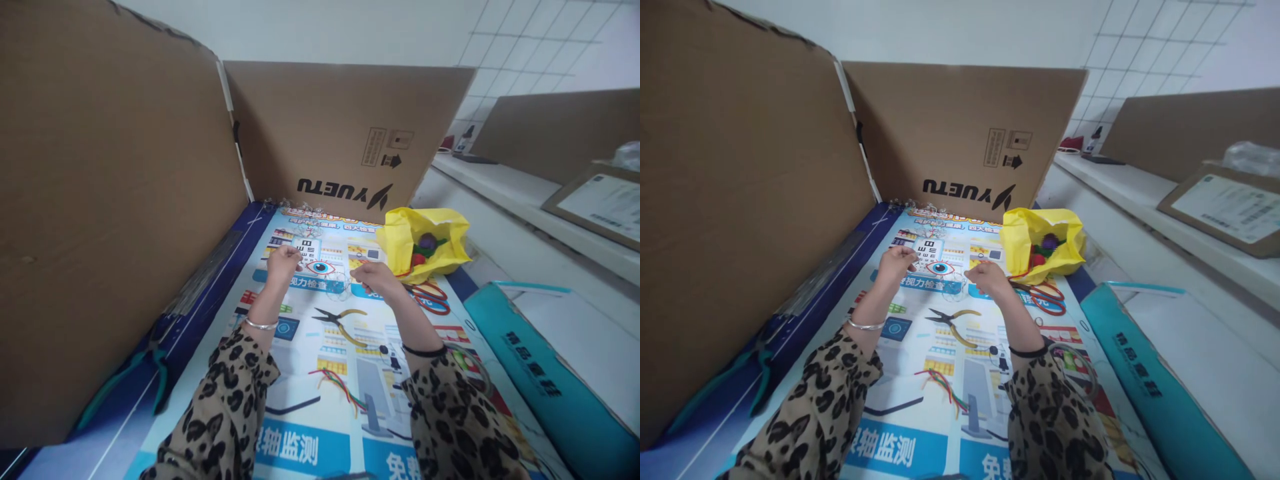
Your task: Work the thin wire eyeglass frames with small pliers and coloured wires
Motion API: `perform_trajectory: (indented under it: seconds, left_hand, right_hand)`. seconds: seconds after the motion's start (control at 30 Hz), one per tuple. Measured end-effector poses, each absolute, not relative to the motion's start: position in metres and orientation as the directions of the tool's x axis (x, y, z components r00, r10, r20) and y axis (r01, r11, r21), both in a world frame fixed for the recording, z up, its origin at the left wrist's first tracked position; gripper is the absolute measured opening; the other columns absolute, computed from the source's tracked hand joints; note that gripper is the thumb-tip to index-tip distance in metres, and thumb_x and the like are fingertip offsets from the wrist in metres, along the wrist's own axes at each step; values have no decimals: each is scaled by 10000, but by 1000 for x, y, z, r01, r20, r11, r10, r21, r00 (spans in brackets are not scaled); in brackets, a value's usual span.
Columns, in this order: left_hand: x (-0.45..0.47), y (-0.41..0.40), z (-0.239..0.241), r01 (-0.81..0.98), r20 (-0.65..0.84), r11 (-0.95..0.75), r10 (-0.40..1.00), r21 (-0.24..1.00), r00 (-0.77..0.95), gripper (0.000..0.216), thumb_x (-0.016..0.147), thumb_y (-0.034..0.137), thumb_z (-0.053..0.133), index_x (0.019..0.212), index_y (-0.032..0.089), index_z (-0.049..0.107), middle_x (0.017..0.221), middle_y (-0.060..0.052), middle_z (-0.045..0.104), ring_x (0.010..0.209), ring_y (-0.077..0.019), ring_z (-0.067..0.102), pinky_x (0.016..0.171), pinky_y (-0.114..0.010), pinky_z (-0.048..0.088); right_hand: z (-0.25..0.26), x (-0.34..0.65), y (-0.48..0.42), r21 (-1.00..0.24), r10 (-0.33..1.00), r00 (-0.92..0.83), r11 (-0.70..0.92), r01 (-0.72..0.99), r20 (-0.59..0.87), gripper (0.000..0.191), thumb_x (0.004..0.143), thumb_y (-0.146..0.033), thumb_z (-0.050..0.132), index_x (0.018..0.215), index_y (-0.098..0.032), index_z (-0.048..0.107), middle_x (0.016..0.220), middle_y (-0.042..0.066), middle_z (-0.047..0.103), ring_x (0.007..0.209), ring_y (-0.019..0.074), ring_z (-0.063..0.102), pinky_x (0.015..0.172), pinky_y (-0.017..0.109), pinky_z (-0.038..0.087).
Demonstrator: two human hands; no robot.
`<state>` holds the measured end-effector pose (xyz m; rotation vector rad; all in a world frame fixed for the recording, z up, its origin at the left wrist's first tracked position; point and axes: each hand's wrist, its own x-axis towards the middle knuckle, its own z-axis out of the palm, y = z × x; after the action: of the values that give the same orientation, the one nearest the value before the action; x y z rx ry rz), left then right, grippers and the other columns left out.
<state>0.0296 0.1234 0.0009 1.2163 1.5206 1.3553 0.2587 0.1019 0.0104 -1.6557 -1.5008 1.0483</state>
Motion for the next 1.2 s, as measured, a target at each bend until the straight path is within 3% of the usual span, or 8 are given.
perform_trajectory:
  seconds: [0.53,0.73,0.97,1.07,1.2]
  left_hand:
    - [52,117,1,0,12,-12,984,1000,-179,49,603,124,583,643,145,562,497,53,560,354,-65,487,388,-167,335]
    - [60,110,6,-86,-12,-4,983,996,-182,63,619,116,596,672,142,574,561,21,607,436,-82,552,411,-158,346]
    - [79,100,7,-255,-21,-24,985,967,-173,126,657,143,605,780,140,581,689,-24,642,586,-111,618,458,-160,404]
    - [91,94,3,-363,-56,-7,985,932,-162,134,673,144,613,794,139,555,743,-46,643,678,-137,642,512,-188,452]
    - [101,88,-2,-508,-131,36,980,860,-152,178,668,125,640,792,145,514,770,-48,639,725,-137,648,592,-223,491]
  right_hand:
    - [9,253,107,-852,1000,1,-3,523,-3,148,628,-299,613,577,-161,598,385,-61,458,353,75,427,350,182,347]
    - [1,257,115,-802,985,95,61,594,145,188,652,-356,612,627,-173,643,451,-40,547,395,103,497,405,213,405]
    - [-8,245,113,-614,827,205,200,763,524,218,766,-355,548,688,-186,661,728,50,686,700,195,616,674,311,460]
    - [-18,234,107,-484,729,124,307,820,673,235,829,-319,496,719,-179,648,794,75,681,810,196,605,766,313,443]
    - [-30,223,100,-303,628,-40,429,851,777,244,872,-289,463,735,-180,632,750,68,663,773,177,595,753,288,444]
